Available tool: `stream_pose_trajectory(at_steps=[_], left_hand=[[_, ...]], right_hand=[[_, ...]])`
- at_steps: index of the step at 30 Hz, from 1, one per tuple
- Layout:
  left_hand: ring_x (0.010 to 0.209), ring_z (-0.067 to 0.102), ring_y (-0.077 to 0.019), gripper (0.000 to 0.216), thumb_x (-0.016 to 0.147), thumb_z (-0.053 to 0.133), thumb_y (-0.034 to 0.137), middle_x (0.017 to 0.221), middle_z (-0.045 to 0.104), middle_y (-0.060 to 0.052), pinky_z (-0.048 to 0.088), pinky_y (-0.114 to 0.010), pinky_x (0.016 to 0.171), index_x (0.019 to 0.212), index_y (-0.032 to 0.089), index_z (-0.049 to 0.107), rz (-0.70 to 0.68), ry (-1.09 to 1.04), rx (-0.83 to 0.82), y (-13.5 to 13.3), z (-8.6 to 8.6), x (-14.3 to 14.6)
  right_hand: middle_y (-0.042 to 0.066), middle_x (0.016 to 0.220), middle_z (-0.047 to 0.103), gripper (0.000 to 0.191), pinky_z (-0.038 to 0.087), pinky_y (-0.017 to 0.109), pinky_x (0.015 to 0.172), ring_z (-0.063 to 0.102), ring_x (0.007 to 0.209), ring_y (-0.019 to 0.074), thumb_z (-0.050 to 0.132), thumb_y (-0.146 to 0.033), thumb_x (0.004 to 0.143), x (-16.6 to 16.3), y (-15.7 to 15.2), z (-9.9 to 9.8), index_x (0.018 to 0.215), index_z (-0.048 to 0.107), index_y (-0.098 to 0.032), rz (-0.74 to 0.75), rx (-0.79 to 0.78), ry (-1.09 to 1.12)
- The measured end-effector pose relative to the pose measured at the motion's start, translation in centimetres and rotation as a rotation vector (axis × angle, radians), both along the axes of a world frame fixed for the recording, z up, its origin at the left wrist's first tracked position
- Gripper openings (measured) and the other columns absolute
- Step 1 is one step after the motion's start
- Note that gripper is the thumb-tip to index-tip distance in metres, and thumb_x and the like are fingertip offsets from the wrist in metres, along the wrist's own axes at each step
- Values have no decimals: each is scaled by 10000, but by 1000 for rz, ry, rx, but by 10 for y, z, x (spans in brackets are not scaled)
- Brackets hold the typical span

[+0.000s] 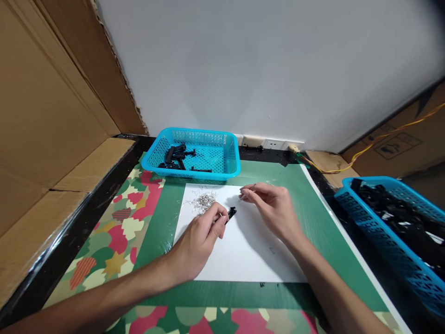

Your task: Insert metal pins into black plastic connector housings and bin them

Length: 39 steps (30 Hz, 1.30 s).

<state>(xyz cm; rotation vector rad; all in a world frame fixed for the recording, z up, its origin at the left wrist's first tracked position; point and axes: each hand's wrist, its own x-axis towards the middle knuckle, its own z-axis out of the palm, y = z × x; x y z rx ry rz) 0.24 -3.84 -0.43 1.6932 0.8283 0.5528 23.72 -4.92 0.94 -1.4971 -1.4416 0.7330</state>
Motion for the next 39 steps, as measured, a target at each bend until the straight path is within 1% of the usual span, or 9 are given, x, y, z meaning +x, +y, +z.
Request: stream_pose_trajectory(at_steps=[3,7,12,17,23,27,31,36,39], left_hand=[[691,470,-154,285,1160,380,458,796,516,25,325,-280,637,1059,234,526,0,12,4,0,-1,0],[686,479,-155,272,1162,377,446,794,518,31,322,-286,645,1066,237,523,-7,26,15,0,-2,0],[673,472,-153,279,1165,367,453,794,513,39,318,-296,652,1063,241,516,-13,45,25,0,-2,0],[686,485,-158,304,1169,334,453,811,516,35,325,-307,672,1002,242,475,-13,83,60,0,1,0],[677,475,-174,320,1168,295,462,810,521,27,317,-320,666,980,248,440,1,120,69,-4,4,1],[695,472,-177,331,1166,278,477,818,507,25,318,-322,669,975,250,424,11,102,41,-5,1,1],[708,451,-168,348,1159,302,519,826,454,34,342,-311,680,968,249,412,32,39,-22,-3,-7,1],[689,388,-158,382,1149,295,584,832,415,45,322,-293,651,998,254,414,30,-23,-127,-1,-14,1],[713,408,-165,389,1148,299,592,833,423,42,333,-297,670,1000,253,419,31,0,-97,-2,-13,1]], right_hand=[[97,893,786,401,650,383,837,764,859,246,685,-537,1010,-10,1,-6,860,771,-175,23,-68,223],[93,865,773,461,677,391,832,779,850,250,711,-618,972,-16,1,-6,842,724,-176,17,-132,320],[100,866,786,452,683,385,829,782,848,254,710,-602,976,-17,1,-5,820,727,-178,18,-128,295],[111,836,796,424,680,375,773,769,801,257,723,-544,976,-17,0,-9,786,770,-167,7,-95,243],[131,834,819,418,683,395,762,798,823,289,770,-546,936,-22,-5,-17,818,832,-149,-79,-71,315],[128,859,829,402,676,399,783,797,824,290,750,-534,957,-26,-9,-25,832,839,-162,-122,-37,276],[111,833,819,377,656,388,785,778,793,276,699,-482,999,-28,-10,-30,826,829,-174,-122,-1,175],[100,840,816,367,636,365,772,768,766,260,667,-456,1020,-32,-11,-27,828,818,-182,-111,25,90],[102,836,807,387,627,345,767,759,780,249,671,-463,1016,-31,-10,-22,806,807,-167,-95,7,157]])
